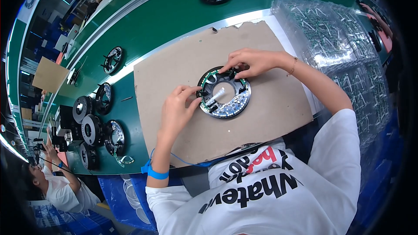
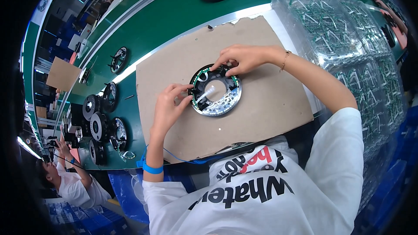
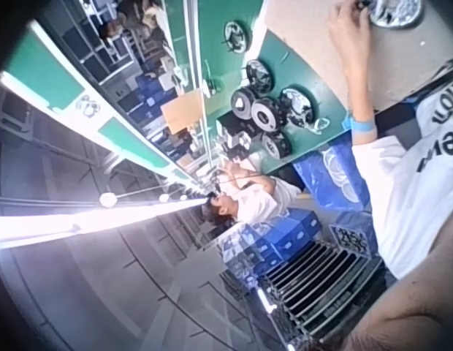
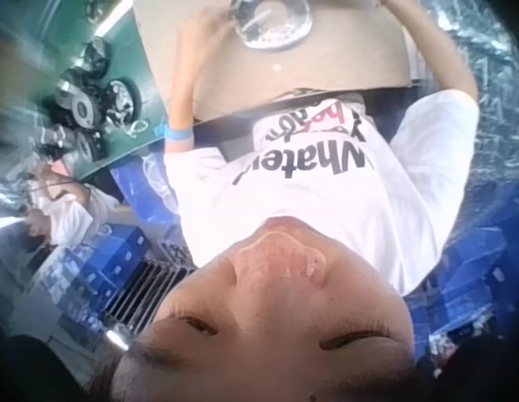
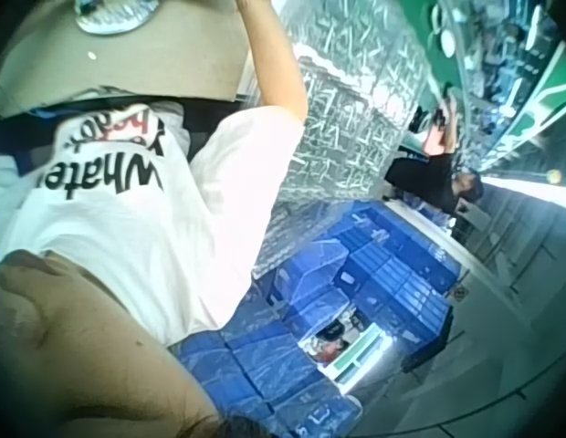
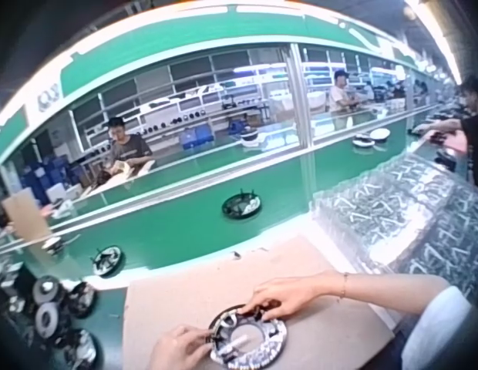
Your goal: The person assembles LED light components by hand, inserting a circular circuit board into a black plastic ring fixture.
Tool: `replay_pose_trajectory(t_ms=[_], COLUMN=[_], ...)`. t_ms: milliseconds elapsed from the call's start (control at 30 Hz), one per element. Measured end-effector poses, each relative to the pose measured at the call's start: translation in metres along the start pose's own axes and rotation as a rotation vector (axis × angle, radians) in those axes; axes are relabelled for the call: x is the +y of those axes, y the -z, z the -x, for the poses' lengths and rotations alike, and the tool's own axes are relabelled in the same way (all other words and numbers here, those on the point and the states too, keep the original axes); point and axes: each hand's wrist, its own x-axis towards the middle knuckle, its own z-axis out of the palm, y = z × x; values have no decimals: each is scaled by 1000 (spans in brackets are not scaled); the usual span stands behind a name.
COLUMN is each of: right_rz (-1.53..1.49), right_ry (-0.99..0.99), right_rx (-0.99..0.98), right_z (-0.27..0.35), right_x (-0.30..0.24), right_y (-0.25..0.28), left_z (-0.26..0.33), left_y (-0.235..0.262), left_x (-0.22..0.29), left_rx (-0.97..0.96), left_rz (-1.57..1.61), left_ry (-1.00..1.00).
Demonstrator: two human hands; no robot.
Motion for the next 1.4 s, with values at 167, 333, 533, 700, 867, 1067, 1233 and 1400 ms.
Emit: replay_pose_trajectory(t_ms=[167,333,533,700,867,1067,1233,1400], right_rz=[-22,-5,52,68,-46,635,998,1001], right_ry=[11,29,50,-1,-22,-189,-118,-120], right_rx=[27,33,34,-24,-244,649,829,630], right_z=[2,2,6,0,-23,-102,-159,-181], right_x=[-1,-3,2,2,9,98,127,128], right_y=[0,-1,-1,4,43,73,63,65], left_z=[-8,-15,-12,-22,-22,-12,-6,-7], left_y=[2,-2,-4,-12,-18,-14,-17,-21], left_x=[0,-18,-10,-11,-13,-4,-5,-5], left_rx=[-23,-142,-10,74,166,122,39,-34], left_rz=[24,-158,-355,-387,-353,-315,-237,-122], left_ry=[-142,-254,-273,-338,-375,-256,-191,-144])
